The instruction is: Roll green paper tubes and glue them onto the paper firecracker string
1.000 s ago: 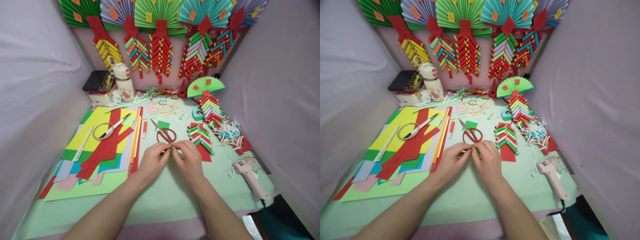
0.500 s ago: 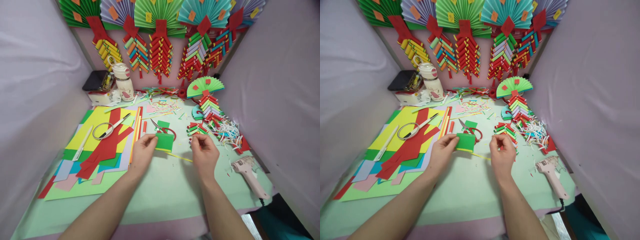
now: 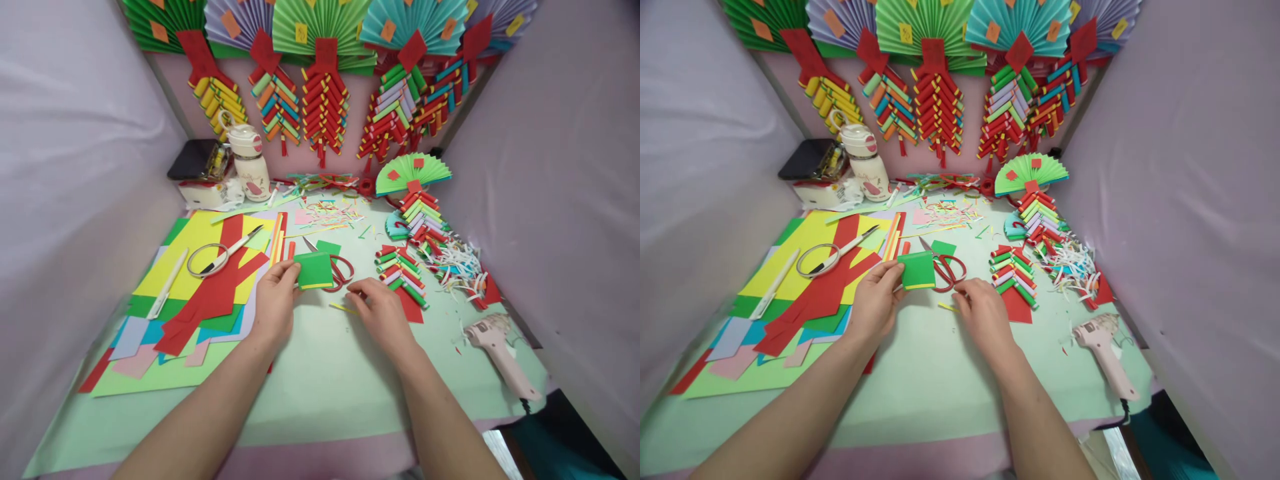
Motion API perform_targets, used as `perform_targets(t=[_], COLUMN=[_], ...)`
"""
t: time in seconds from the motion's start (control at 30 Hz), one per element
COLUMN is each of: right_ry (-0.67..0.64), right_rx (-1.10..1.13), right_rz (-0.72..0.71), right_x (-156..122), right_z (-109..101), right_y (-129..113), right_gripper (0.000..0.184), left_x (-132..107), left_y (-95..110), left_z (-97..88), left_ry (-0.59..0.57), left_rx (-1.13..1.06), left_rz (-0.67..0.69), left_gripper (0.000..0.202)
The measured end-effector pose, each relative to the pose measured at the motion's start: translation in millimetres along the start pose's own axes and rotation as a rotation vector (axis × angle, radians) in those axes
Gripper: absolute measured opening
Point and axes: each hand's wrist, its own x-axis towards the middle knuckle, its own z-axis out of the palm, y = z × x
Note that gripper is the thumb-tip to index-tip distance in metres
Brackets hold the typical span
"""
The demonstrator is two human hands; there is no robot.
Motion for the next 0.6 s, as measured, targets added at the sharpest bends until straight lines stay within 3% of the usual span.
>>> perform_targets(t=[0.1,0.27,0.47,0.6], right_ry=[-0.153,-0.187,-0.136,0.005], right_rx=[-0.129,-0.224,-0.058,0.107], right_rz=[-0.005,0.030,0.028,0.027], right_x=[-3,-5,-4,-2], right_z=[5,13,8,2], right_y=[-7,-14,-12,-12], right_gripper=[0.005,0.002,0.010,0.009], left_x=[0,-1,3,6], left_y=[-1,-2,-7,-10], left_z=[-0.4,0.0,-4.0,-6.0], left_ry=[-0.002,-0.006,-0.009,-0.028], left_rx=[0.004,0.010,0.120,0.287], left_rz=[0.011,0.016,0.064,0.102], left_gripper=[0.025,0.026,0.030,0.030])
